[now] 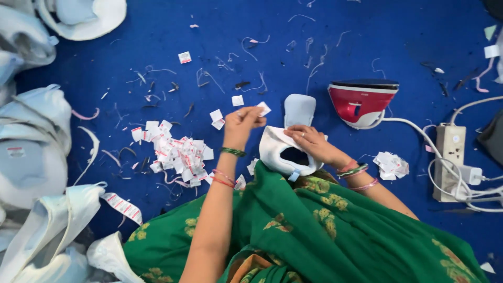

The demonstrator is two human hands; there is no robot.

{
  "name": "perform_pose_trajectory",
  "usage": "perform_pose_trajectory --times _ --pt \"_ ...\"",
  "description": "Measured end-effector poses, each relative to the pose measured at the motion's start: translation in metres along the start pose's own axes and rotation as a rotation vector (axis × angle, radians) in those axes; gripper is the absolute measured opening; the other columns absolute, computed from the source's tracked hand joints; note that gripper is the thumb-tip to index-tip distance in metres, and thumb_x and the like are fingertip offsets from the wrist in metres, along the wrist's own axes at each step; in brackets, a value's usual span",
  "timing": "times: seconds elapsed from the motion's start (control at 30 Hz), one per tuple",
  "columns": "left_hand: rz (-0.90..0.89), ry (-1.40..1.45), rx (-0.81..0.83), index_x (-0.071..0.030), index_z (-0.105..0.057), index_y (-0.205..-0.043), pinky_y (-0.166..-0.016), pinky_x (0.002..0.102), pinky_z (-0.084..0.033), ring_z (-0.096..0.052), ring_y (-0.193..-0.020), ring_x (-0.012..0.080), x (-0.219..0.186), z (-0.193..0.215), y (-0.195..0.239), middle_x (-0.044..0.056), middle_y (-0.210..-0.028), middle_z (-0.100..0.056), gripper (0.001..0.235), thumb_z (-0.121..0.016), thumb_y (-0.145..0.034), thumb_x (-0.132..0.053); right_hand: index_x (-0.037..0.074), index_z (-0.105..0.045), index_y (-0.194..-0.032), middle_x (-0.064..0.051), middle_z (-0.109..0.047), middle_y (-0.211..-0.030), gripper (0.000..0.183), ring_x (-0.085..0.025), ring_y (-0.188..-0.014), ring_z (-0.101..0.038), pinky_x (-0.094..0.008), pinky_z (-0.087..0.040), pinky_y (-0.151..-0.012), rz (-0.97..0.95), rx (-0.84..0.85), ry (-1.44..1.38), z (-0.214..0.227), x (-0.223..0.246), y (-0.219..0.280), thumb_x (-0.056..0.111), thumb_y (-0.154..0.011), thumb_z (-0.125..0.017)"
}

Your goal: The person sits on a blue floor and irons the inside of white caps using a red electric iron. They repeatedly pick up caps, place small white paper squares inside them, press the iron onto the paper, and then toss the finished caps into a pile.

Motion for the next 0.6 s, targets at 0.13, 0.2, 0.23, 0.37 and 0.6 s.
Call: perform_pose_trajectory --times 0.13,0.2,0.23,0.37,0.6 --pt "0.019 -0.032 0.095 0.005 -0.074 -0.105 -0.069 0.028 -0.063 -0.074 -0.077 0.0141 -0.01 -0.041 -0.003 0.01 -0.088 -0.075 0.016 -0.07 -0.093 -0.006 0.015 -0.069 -0.132 -0.008 -0.062 -0.141 0.037 -0.026 -0.131 -0.054 -0.04 -0.041 -0.115 0.081 -0.088 0.002 -0.003 -0.018 -0.004 0.028 -0.102 -0.051" --pt "0.054 -0.06 0.077 -0.001 -0.067 -0.108 -0.065 0.029 -0.063 -0.074 -0.074 0.0145 -0.018 -0.053 -0.005 0.01 -0.087 -0.074 0.022 -0.072 -0.087 -0.003 0.012 -0.066 -0.13 -0.011 -0.057 -0.14 0.04 -0.026 -0.127 -0.059 -0.039 -0.049 -0.109 -0.047 -0.181 0.019 -0.001 -0.031 -0.003 0.034 -0.098 -0.059" --pt "0.062 -0.062 0.09 -0.001 -0.067 -0.108 -0.065 0.029 -0.063 -0.074 -0.074 0.0145 -0.01 -0.055 -0.01 0.01 -0.087 -0.074 0.022 -0.072 -0.087 -0.003 0.012 -0.066 -0.13 -0.011 -0.057 -0.14 0.04 -0.026 -0.127 -0.059 -0.039 -0.049 -0.109 -0.057 -0.191 0.015 -0.001 -0.025 -0.002 0.034 -0.098 -0.059" --pt "-0.036 -0.429 0.151 -0.007 -0.075 -0.103 -0.069 0.031 -0.061 -0.075 -0.077 0.0187 0.016 -0.071 -0.043 0.011 -0.088 -0.077 0.017 -0.07 -0.087 -0.005 0.006 -0.061 -0.137 -0.017 -0.052 -0.143 0.055 -0.036 -0.13 -0.048 -0.049 -0.042 -0.102 -0.071 -0.368 0.445 0.014 0.001 0.001 0.033 -0.089 -0.07" --pt "-0.323 -0.965 0.335 -0.013 -0.08 -0.095 -0.078 0.042 -0.057 -0.072 -0.087 0.0336 0.023 -0.13 -0.076 0.013 -0.091 -0.076 0.014 -0.072 -0.085 -0.018 0.002 -0.057 -0.136 -0.018 -0.05 -0.148 0.056 -0.038 -0.133 -0.046 -0.052 -0.042 -0.103 -0.1 -0.37 0.541 0.017 0.0 -0.003 0.033 -0.09 -0.068"
Point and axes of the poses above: each hand's wrist, its own y-axis away from the middle knuckle, its own z-axis out of the back of the hand, x = y × z, the point moved 7 cm from there along -y, towards the middle knuckle
